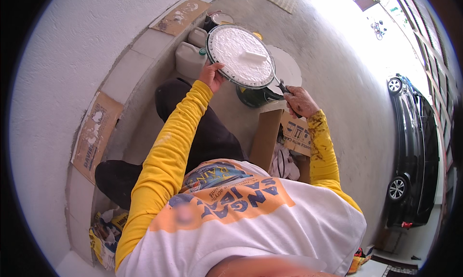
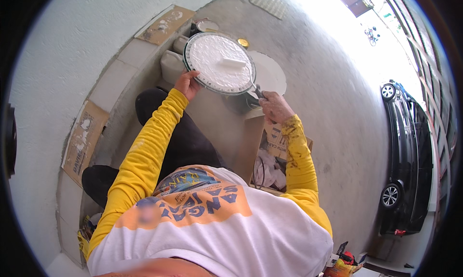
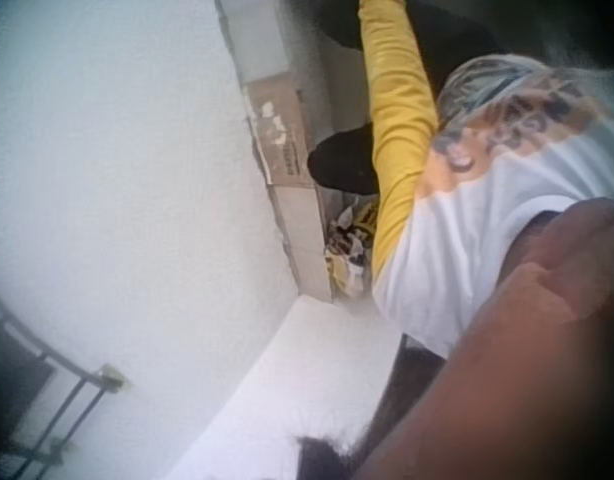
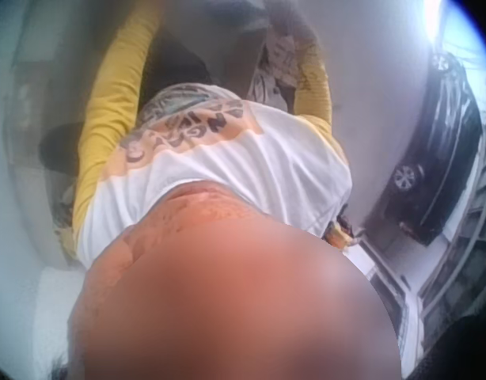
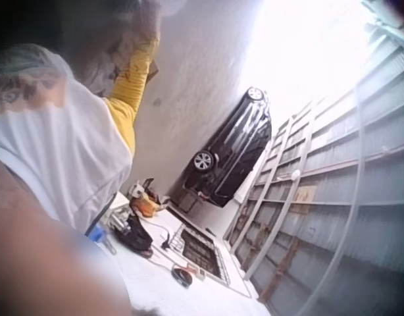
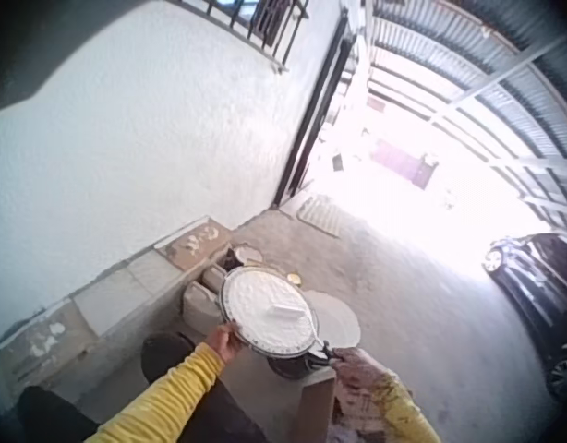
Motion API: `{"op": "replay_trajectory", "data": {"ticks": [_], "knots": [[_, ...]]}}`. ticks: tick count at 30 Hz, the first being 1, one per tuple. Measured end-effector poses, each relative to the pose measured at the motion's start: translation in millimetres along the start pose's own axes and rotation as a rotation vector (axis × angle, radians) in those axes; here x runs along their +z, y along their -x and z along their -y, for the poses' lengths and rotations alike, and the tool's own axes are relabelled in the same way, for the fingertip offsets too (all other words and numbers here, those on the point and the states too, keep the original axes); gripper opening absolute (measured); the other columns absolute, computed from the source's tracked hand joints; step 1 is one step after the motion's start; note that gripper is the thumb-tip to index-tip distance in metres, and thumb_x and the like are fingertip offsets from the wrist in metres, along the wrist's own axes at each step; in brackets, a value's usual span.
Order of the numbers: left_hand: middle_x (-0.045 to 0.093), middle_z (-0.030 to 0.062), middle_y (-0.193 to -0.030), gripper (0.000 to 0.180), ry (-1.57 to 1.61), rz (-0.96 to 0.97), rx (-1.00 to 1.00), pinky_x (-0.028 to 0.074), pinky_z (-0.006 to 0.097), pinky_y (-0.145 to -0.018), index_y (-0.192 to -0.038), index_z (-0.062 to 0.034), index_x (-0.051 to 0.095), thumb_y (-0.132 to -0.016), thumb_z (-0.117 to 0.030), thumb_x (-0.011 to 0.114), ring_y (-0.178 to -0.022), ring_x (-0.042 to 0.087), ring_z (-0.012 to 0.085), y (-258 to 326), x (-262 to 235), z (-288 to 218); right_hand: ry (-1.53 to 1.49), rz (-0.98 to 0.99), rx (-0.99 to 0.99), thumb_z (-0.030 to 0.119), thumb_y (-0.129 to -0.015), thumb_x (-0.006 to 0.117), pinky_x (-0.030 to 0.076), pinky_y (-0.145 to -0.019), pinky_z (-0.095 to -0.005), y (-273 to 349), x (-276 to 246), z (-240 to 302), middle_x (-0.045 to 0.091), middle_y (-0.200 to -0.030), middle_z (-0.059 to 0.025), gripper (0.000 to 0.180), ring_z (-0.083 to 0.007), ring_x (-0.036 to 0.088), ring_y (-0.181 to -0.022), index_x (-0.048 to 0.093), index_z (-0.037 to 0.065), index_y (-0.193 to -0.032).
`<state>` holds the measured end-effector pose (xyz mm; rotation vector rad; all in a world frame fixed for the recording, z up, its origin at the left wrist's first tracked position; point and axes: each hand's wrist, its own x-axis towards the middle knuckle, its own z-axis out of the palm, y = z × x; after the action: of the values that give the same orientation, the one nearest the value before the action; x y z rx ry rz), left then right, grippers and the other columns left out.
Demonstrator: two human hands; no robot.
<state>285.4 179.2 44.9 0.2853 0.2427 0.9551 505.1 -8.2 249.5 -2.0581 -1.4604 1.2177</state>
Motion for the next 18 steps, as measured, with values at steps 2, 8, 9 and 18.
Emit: {"op": "replay_trajectory", "data": {"ticks": [2, 8, 9, 18], "knots": [[0.056, 0.0134, -0.132, 0.055, 0.005, -0.029, 0.0, 0.05, 0.047, -0.102, -0.135, -0.0036, 0.044, -0.083, 0.008, 0.056, -0.12, 0.058, 0.0295, -1.3, -3.2, -6.5, 0.129, 0.033, 0.129, 0.018, -0.097, 0.048, 0.047, -0.04, -0.0248, 3.9, -9.9, 12.6, 0.05, -0.058, -0.0007, 0.021, -0.0095, 0.053, -0.042, 0.054, -0.001, -0.09], [0.059, 0.0162, -0.128, 0.047, -0.004, -0.06, -0.054, 0.051, 0.047, -0.101, -0.13, 0.0021, 0.047, -0.085, 0.006, 0.056, -0.117, 0.06, 0.0299, -1.1, -16.6, -11.7, 0.036, 0.119, -0.003, 0.023, -0.099, 0.055, 0.047, -0.039, -0.0204, 6.6, -20.7, 30.3, 0.054, -0.068, 0.0008, 0.031, -0.0054, 0.053, -0.047, 0.06, -0.002, -0.116], [0.059, 0.0166, -0.127, 0.045, 0.018, -0.047, -0.044, 0.052, 0.047, -0.1, -0.129, 0.0028, 0.048, -0.085, 0.006, 0.057, -0.116, 0.061, 0.03, -3.4, -16.8, -14.0, 0.05, 0.03, 0.054, 0.023, -0.099, 0.056, 0.046, -0.039, -0.0202, 5.3, -18.6, 31.2, 0.054, -0.069, 0.0009, 0.034, -0.0051, 0.053, -0.047, 0.059, -0.002, -0.121], [0.061, 0.0164, -0.123, 0.04, 0.029, -0.09, -0.117, 0.054, 0.047, -0.095, -0.124, 0.0016, 0.052, -0.085, 0.004, 0.058, -0.11, 0.063, 0.0305, -8.3, -27.8, -12.7, -0.089, -0.409, -0.085, 0.024, -0.088, 0.068, 0.036, -0.039, -0.0212, -2.2, -43.3, -71.3, 0.049, -0.072, 0.0036, 0.042, -0.0033, 0.046, -0.049, 0.063, 0.002, -0.123]]}}
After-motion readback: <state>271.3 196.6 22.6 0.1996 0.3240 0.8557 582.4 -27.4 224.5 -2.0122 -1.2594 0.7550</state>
